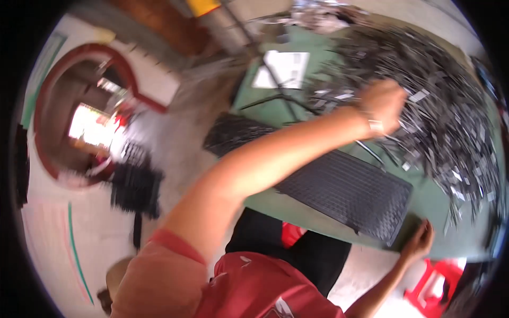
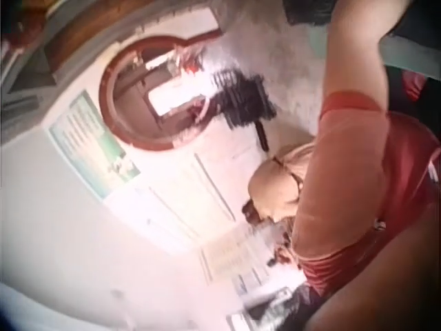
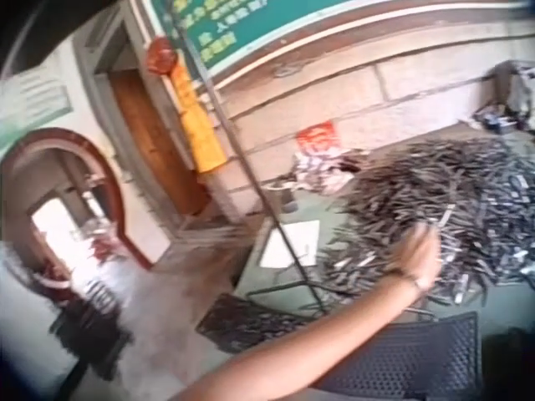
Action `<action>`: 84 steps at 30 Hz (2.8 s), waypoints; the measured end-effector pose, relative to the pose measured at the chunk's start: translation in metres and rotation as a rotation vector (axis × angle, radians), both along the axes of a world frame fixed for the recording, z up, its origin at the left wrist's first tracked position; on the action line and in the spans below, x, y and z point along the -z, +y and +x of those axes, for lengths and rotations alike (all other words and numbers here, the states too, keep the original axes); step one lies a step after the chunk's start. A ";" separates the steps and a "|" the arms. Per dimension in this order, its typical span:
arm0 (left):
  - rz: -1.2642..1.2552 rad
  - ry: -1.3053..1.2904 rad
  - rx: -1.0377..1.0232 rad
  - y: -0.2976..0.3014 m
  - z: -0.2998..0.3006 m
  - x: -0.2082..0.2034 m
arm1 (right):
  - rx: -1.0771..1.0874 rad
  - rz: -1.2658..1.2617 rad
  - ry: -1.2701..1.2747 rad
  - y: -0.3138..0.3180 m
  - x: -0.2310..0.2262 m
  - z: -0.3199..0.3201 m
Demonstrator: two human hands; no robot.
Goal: Assembling metal components by inserting thin metal strips into a slotted frame.
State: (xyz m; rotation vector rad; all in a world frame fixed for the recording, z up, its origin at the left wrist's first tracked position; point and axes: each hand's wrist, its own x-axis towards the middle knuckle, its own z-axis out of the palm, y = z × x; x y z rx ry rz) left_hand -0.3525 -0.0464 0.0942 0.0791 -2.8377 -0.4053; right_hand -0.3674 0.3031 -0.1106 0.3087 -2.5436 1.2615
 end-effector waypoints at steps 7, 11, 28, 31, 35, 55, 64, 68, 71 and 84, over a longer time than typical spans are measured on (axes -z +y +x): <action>-0.009 -0.022 -0.502 -0.040 -0.146 0.098 | -0.020 -0.091 0.005 -0.020 -0.015 0.013; -0.182 0.017 -0.503 -0.090 -0.177 0.116 | -0.011 -0.094 -0.015 -0.031 -0.022 0.016; -0.659 -0.424 -0.424 -0.098 -0.252 0.162 | 0.184 -0.030 -0.072 -0.003 -0.030 0.026; -0.416 -0.227 -0.080 -0.071 -0.196 0.084 | 0.142 -0.075 -0.071 -0.007 -0.037 0.036; -0.503 -0.220 -0.181 -0.104 -0.157 0.071 | 0.052 -0.195 -0.071 -0.040 -0.039 0.035; -0.574 -0.227 -0.040 -0.098 -0.175 0.083 | 0.120 -0.153 -0.091 -0.043 -0.058 0.036; -0.670 -0.273 -0.049 -0.093 -0.181 0.079 | 0.122 -0.156 -0.096 -0.044 -0.059 0.035; -0.738 -0.194 -0.007 -0.094 -0.174 0.092 | 0.123 -0.158 -0.104 -0.045 -0.059 0.035; -0.664 -0.121 -0.060 -0.098 -0.175 0.092 | 0.126 -0.160 -0.114 -0.045 -0.060 0.036; -0.526 -0.093 0.074 -0.100 -0.195 0.079 | 0.130 -0.138 -0.118 -0.045 -0.064 0.035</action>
